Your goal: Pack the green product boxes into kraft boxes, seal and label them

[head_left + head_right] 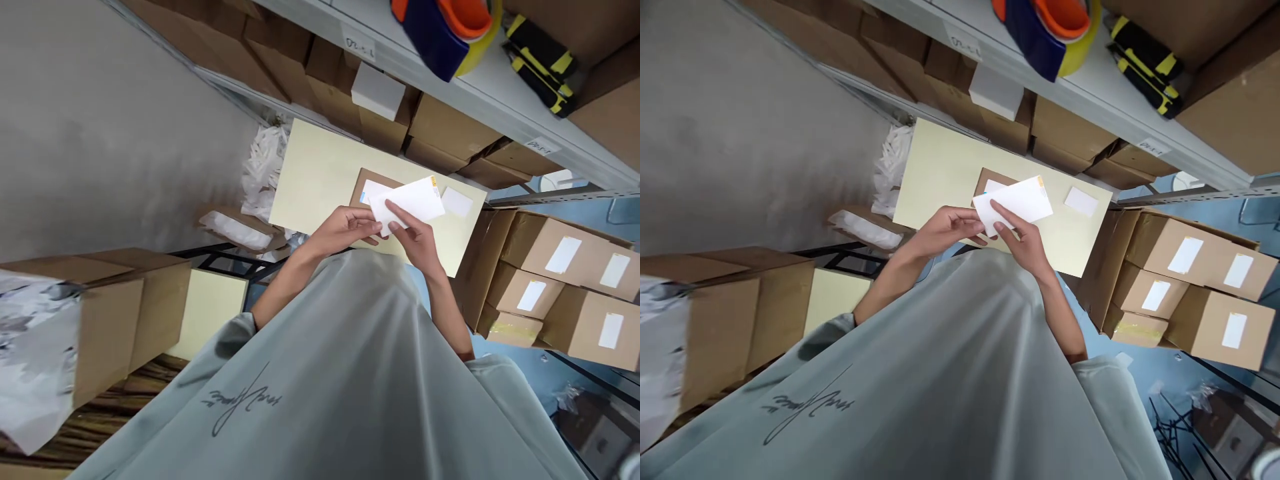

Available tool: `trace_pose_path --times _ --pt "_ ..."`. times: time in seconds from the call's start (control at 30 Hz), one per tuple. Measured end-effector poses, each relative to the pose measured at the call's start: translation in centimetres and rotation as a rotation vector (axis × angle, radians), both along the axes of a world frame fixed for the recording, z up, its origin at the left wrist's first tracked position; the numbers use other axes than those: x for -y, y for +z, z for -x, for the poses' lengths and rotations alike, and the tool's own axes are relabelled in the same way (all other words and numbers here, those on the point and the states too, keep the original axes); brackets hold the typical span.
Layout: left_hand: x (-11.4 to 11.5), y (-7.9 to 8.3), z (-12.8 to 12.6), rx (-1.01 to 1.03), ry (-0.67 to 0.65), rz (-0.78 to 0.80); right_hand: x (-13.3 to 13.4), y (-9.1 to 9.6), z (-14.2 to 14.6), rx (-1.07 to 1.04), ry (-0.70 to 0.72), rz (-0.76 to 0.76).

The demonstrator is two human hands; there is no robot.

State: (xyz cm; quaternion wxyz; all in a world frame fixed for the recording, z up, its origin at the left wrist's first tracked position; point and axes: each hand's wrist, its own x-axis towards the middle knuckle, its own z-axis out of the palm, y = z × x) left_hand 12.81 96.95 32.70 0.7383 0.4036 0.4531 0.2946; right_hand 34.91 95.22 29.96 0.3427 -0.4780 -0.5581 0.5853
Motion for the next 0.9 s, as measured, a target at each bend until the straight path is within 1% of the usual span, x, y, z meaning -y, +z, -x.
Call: trace_pose_path --times 0.07,0.13,0.23,0.33,0.47,0.67,0.77,0.83,0.9 --pt "0.3 1.2 2.4 0.01 0.038 -0.061 -0.3 1.8 2.1 0.016 0.011 -0.012" --pt "0.5 1.8 4.6 -0.002 0.078 -0.119 -0.4 3.5 4.4 0.042 0.008 -0.034" --pt "0.4 1.9 7.7 -0.019 0.095 -0.189 -0.5 5.3 7.8 0.088 -0.006 -0.059" --pt "-0.3 1.7 10.4 0.0 0.074 -0.227 -0.6 6.4 10.8 0.123 -0.015 -0.061" --pt "-1.2 1.3 13.3 0.038 0.065 -0.213 -0.9 7.0 14.0 0.166 -0.052 -0.03" --pt "-2.1 0.3 16.5 0.078 0.162 -0.058 -1.2 6.5 17.8 0.247 -0.123 0.031" --pt "-2.8 0.2 17.8 0.058 0.163 -0.075 -0.4 6.7 19.5 0.316 -0.201 0.05" --pt "-3.2 0.4 18.7 0.032 0.15 -0.106 0.2 7.2 20.6 0.423 -0.283 -0.008" --pt "-3.6 0.7 19.5 0.01 0.12 -0.14 0.4 7.8 21.8 0.518 -0.33 -0.11"
